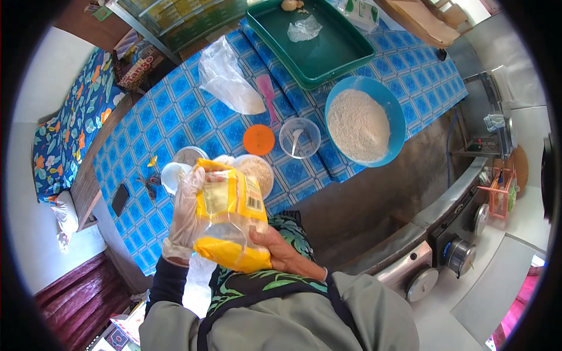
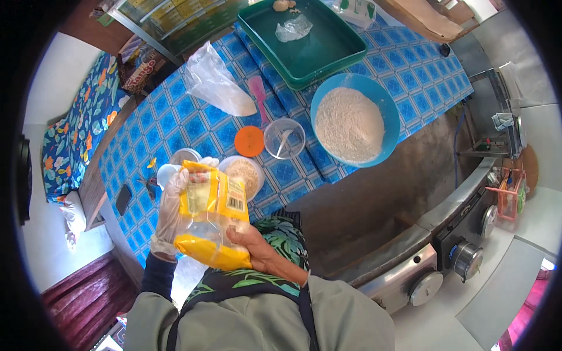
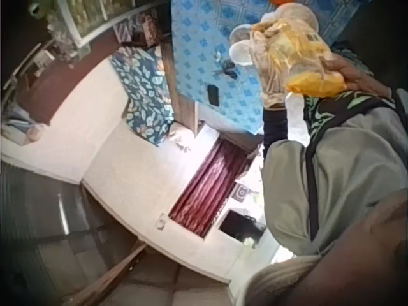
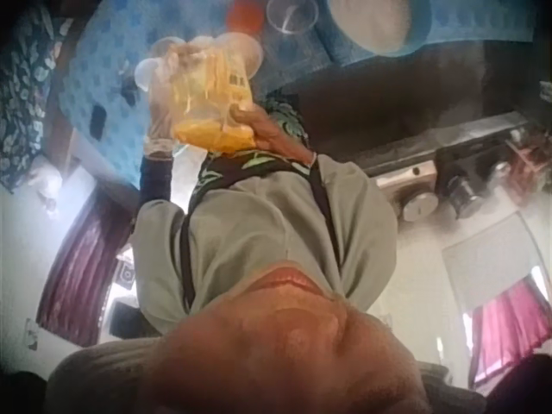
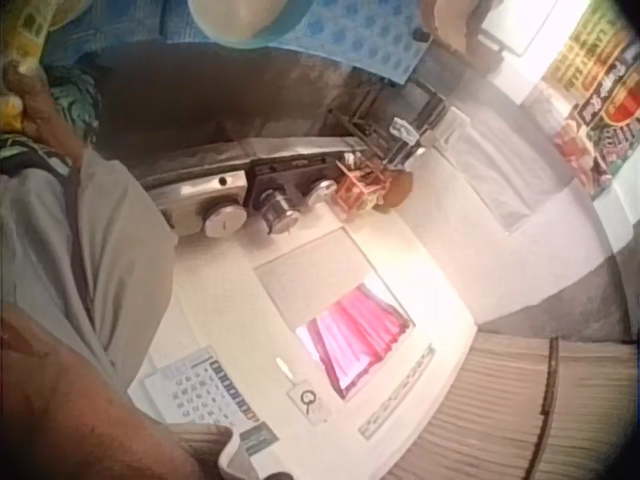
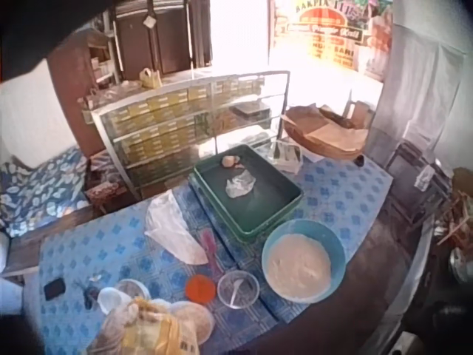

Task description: The person pours flour from a yellow bag into a bowl on a digital scale, measures the weight, and walks through the room holding the bag and bowl.

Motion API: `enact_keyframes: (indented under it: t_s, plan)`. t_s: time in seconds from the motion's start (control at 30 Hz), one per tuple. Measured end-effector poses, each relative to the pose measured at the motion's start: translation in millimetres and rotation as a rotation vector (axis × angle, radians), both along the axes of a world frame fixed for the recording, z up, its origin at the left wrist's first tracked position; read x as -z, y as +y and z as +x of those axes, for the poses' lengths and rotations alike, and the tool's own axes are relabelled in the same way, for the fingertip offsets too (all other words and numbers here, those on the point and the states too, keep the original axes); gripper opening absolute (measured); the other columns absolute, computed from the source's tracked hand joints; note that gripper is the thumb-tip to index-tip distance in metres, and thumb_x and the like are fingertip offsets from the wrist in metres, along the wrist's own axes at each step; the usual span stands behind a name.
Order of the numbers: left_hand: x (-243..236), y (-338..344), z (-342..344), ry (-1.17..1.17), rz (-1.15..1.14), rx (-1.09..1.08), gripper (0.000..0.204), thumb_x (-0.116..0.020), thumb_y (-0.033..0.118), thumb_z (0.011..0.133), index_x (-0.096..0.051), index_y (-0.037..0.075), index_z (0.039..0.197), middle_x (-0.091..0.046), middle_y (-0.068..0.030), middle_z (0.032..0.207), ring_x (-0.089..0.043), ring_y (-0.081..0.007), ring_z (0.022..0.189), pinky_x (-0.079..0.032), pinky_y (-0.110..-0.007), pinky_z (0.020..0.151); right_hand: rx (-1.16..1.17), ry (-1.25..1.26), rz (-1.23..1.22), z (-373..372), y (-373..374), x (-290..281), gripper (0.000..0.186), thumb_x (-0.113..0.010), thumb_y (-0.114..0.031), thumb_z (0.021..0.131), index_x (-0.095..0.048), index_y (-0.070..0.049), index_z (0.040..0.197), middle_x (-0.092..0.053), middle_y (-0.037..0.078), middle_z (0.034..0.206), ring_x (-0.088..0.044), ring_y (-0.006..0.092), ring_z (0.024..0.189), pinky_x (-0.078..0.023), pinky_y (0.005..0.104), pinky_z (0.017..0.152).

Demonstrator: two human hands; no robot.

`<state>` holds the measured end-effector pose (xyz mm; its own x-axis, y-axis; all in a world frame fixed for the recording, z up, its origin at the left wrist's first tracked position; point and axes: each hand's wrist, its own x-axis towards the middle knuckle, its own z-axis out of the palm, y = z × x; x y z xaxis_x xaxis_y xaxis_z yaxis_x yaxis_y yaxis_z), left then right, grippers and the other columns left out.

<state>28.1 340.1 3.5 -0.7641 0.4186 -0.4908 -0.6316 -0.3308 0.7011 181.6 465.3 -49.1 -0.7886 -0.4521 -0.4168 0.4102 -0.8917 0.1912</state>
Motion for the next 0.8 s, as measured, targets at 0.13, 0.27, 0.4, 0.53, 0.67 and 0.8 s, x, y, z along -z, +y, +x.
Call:
enact_keyframes:
  t_s: [0.13, 0.27, 0.4, 0.53, 0.67, 0.8]
  plan:
    - [2.4, -4.3, -3.5, -0.051, -0.027, 0.104, 0.047, -0.047, 0.03, 0.1, -0.043, -0.004, 0.132, -0.052, -0.019, 0.132, -0.058, -0.0254, 0.115, -0.049, -0.038, 0.098, -0.03, -0.044, 0.018, -1.9, -2.2, 0.8, 0.06, -0.072, -0.018, 0.085, -0.04, -0.004, 0.134, -0.057, 0.012, 0.123, -0.061, 0.0237, 0.109, -0.053, 0.0392, 0.092]
    - [1.8, -1.7, -8.2, 0.02, -0.005, 0.075, 0.042, -0.046, 0.028, 0.101, -0.046, -0.004, 0.129, -0.054, -0.018, 0.128, -0.061, -0.0242, 0.109, -0.052, -0.038, 0.093, -0.029, 0.052, 0.087, -1.1, 0.8, -7.1, 0.06, -0.069, -0.019, 0.087, -0.038, -0.003, 0.135, -0.057, 0.012, 0.124, -0.061, 0.0239, 0.108, -0.053, 0.0386, 0.092]
    - [-9.1, -0.8, -1.6, 0.019, -0.039, 0.079, 0.045, -0.044, 0.031, 0.101, -0.045, -0.004, 0.129, -0.052, -0.0196, 0.131, -0.057, -0.0251, 0.116, -0.049, -0.038, 0.097, -0.034, -0.018, 0.049, 0.3, 0.5, -7.9, 0.061, -0.07, -0.017, 0.086, -0.038, -0.003, 0.136, -0.057, 0.011, 0.123, -0.061, 0.0236, 0.108, -0.053, 0.0387, 0.091]
    - [6.4, -5.8, -5.6, -0.014, -0.005, 0.037, 0.036, -0.046, 0.027, 0.101, -0.049, -0.002, 0.122, -0.06, -0.0139, 0.115, -0.062, -0.0209, 0.104, -0.054, -0.036, 0.09, -0.033, 0.023, 0.081, -5.5, -0.4, -4.3, 0.061, -0.071, -0.017, 0.085, -0.039, -0.003, 0.135, -0.057, 0.011, 0.123, -0.061, 0.0232, 0.108, -0.053, 0.0383, 0.091]
    - [-11.5, 2.5, -9.9, -0.012, -0.026, 0.045, 0.036, -0.047, 0.028, 0.1, -0.049, -0.002, 0.122, -0.059, -0.0138, 0.116, -0.062, -0.0213, 0.105, -0.054, -0.035, 0.091, -0.042, 0.076, 0.127, -2.5, 1.7, -7.0, 0.063, -0.072, -0.018, 0.084, -0.038, -0.003, 0.136, -0.056, 0.012, 0.125, -0.061, 0.023, 0.11, -0.052, 0.0377, 0.093]
    - [-2.9, -0.8, 2.4, -0.001, -0.014, 0.027, 0.037, -0.047, 0.028, 0.1, -0.049, -0.001, 0.122, -0.059, -0.0132, 0.115, -0.062, -0.0197, 0.104, -0.053, -0.035, 0.091, -0.055, 0.02, 0.094, 0.5, 7.0, -10.4, 0.07, -0.073, -0.022, 0.084, -0.034, -0.003, 0.139, -0.053, 0.013, 0.13, -0.058, 0.0244, 0.114, -0.05, 0.0389, 0.096]
